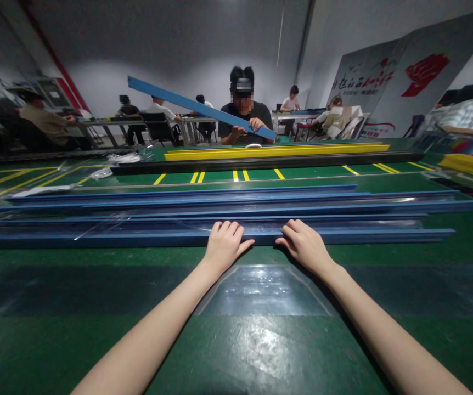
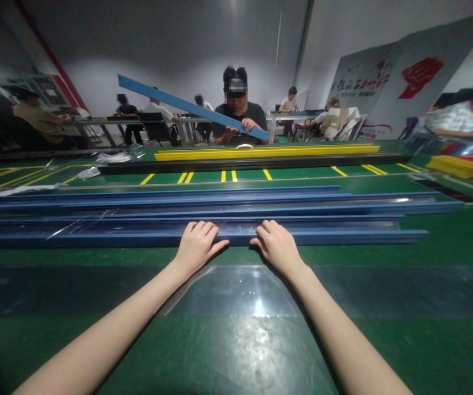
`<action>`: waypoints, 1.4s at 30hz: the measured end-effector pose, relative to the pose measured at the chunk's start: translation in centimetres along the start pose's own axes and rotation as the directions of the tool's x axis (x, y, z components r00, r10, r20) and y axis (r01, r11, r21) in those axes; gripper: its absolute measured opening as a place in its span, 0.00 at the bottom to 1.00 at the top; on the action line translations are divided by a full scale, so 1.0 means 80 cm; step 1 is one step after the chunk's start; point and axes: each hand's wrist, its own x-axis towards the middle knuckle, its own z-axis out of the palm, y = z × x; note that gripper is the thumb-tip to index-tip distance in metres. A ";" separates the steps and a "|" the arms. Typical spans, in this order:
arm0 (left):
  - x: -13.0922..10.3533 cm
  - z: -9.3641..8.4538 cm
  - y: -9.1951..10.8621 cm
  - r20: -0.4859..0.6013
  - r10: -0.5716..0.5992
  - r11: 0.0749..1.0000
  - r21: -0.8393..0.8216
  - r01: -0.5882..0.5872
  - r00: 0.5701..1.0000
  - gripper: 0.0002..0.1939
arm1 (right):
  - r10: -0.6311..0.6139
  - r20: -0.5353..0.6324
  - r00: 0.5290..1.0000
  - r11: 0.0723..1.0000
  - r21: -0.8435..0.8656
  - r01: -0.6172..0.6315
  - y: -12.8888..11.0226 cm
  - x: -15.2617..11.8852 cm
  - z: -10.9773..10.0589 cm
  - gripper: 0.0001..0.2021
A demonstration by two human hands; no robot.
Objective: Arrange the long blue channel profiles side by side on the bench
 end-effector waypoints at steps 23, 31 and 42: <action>0.000 -0.001 0.000 -0.043 0.140 0.985 -0.101 -0.143 0.989 0.15 | -0.011 0.046 0.999 0.988 -0.150 0.018 0.011 -0.004 -0.019 0.11; 0.000 -0.002 0.002 -0.022 0.087 0.996 -0.016 -0.087 0.996 0.18 | -0.008 0.048 0.999 0.983 -0.184 0.016 0.027 -0.013 -0.025 0.12; 0.000 0.000 0.002 -0.008 0.070 0.998 0.006 -0.070 0.998 0.16 | -0.002 0.115 0.993 0.999 0.033 -0.002 0.020 -0.007 -0.022 0.11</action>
